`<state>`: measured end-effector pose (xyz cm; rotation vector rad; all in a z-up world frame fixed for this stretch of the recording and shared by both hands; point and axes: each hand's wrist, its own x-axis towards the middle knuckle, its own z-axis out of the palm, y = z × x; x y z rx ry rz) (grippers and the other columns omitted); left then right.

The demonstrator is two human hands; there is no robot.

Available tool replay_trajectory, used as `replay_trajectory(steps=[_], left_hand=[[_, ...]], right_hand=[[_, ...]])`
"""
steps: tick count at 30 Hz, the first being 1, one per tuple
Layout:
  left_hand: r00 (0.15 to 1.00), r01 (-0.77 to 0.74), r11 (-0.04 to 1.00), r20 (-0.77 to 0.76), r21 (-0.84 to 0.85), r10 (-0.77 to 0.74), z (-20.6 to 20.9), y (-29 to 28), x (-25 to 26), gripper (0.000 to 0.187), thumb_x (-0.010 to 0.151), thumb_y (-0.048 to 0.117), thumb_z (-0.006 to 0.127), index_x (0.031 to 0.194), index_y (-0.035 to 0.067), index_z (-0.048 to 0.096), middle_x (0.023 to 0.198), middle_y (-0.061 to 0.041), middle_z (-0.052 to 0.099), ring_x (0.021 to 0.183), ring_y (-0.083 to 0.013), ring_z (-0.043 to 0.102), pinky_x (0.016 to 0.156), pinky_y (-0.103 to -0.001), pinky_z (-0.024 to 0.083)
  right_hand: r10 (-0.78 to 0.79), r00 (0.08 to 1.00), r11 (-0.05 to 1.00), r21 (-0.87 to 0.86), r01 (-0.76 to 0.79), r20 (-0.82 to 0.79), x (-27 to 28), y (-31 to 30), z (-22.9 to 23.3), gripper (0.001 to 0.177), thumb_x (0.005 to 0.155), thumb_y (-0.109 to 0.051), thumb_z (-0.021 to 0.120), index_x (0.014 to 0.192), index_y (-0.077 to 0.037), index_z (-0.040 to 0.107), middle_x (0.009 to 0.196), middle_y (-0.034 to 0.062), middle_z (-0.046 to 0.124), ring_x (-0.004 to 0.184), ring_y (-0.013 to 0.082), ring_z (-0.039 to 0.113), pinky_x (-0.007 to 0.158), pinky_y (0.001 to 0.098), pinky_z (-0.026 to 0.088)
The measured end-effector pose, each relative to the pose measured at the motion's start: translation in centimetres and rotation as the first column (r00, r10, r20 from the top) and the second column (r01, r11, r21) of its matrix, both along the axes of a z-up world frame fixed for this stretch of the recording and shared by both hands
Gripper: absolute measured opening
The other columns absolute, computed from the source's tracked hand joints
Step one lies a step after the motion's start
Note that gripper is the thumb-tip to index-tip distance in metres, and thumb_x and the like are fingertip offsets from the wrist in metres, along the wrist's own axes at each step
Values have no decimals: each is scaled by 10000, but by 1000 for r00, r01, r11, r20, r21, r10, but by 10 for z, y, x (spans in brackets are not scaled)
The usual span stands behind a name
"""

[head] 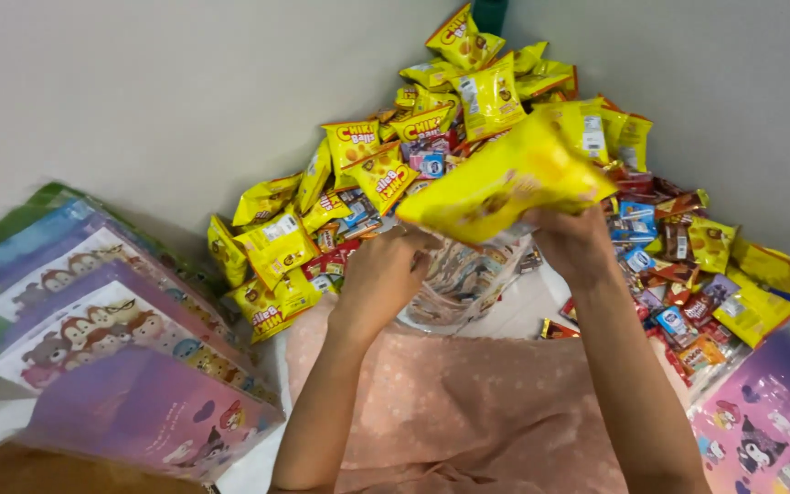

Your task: The person is manually packing individual snack packets into small decorative plastic bags while sitting on the floor.

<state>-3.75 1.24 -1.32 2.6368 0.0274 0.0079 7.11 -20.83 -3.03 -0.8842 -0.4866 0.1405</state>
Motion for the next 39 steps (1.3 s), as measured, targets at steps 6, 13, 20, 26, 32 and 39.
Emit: replay_trajectory(steps=[6,13,20,26,32,39], left_hand=[[999,-35,997,10,-74,36,-7,9,2,144,914,252,665,934,133,743,885,-105,702,864,-394,733,736,-517,598],[995,22,982,95,-189,-4,-14,6,11,262,907,138,601,1108,159,768,1033,-122,726,1006,-401,703,858,-502,586],[986,18,965,164,-263,26,-11,8,6,287,875,98,631,1094,187,793,1019,-77,737,973,-368,714,813,-441,610],[987,4,935,153,-354,53,-9,12,6,284,862,-29,679,1096,87,792,1112,-80,750,929,-221,718,749,-381,586],[978,76,957,208,-281,-17,9,17,-5,499,968,551,474,1144,192,773,1117,-45,755,986,-242,692,721,-416,511],[943,208,970,288,-123,-166,-16,14,-5,869,676,487,905,1374,188,483,1161,-11,700,915,-234,644,737,-427,506]], right_hand=[[-48,971,906,-399,141,235,32,-45,-55,599,602,36,901,1134,-46,638,972,116,716,951,202,709,841,350,562],[8,951,747,-634,200,309,15,-50,-26,486,643,119,860,1062,19,634,1225,227,679,1232,360,623,1099,492,420],[154,778,366,-766,528,609,8,-49,-35,423,785,-279,869,1153,-187,683,1279,50,662,1355,275,524,1222,566,45],[316,746,209,-810,547,586,3,-67,-10,345,844,-386,794,1138,-225,709,1200,-15,666,1374,243,531,1262,592,-1],[288,730,366,-776,513,619,-8,-69,6,144,911,-89,777,1021,-33,704,983,89,731,929,214,712,874,345,549],[260,658,422,-696,580,706,-8,-66,2,102,925,-5,786,999,0,717,968,122,727,932,249,693,878,370,565]])
